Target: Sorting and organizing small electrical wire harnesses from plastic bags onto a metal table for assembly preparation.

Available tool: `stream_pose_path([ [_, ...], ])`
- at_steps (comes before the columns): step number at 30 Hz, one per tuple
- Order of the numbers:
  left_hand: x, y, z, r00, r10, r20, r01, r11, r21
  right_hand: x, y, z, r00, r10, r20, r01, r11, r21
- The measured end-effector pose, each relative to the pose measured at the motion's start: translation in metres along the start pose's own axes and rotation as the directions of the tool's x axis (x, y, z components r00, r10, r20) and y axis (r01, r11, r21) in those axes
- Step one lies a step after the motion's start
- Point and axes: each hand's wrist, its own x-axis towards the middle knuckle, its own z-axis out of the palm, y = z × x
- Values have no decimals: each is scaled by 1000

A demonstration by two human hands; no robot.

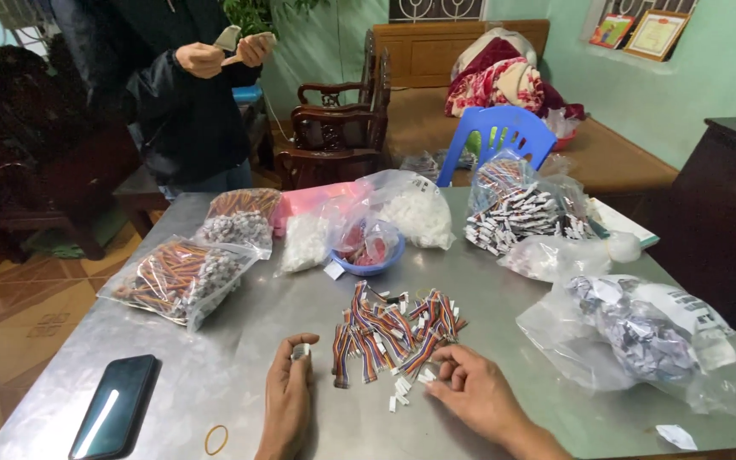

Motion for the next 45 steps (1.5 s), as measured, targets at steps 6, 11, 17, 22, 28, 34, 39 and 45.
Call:
stream_pose_path([
  [6, 7, -10, -4, 991, 130, 21, -130, 939, 319, 6, 17, -29, 976, -15, 219, -99, 861, 498],
  [11, -3, -31, 4, 964, 210, 161, -264, 779, 568, 4, 15, -28, 965, -34, 259, -119, 825, 553],
  [17, -19, -51, 34, 811, 130, 571, -579, 320, 750, 7, 16, -28, 969, -19, 245, -118, 838, 533],
  [22, -14, -56, 44, 805, 163, 570, -592, 262, 762, 6, 19, -26, 972, -16, 233, -116, 834, 540],
  [28, 1, -78, 37, 853, 218, 474, -520, 275, 809, 7, 21, -25, 974, -35, 223, -93, 837, 539],
  [34, -11, -46, 43, 953, 61, 297, -294, 422, 857, 12, 34, -17, 970, -86, 227, -5, 927, 374],
  [39, -2, -31, 13, 978, 134, 161, -208, 558, 803, 8, 43, -9, 899, -352, 260, 323, 935, 148],
  [45, -4, -8, -15, 995, 79, 57, -96, 904, 417, 5, 21, -4, 946, -296, 133, 300, 954, -8],
])
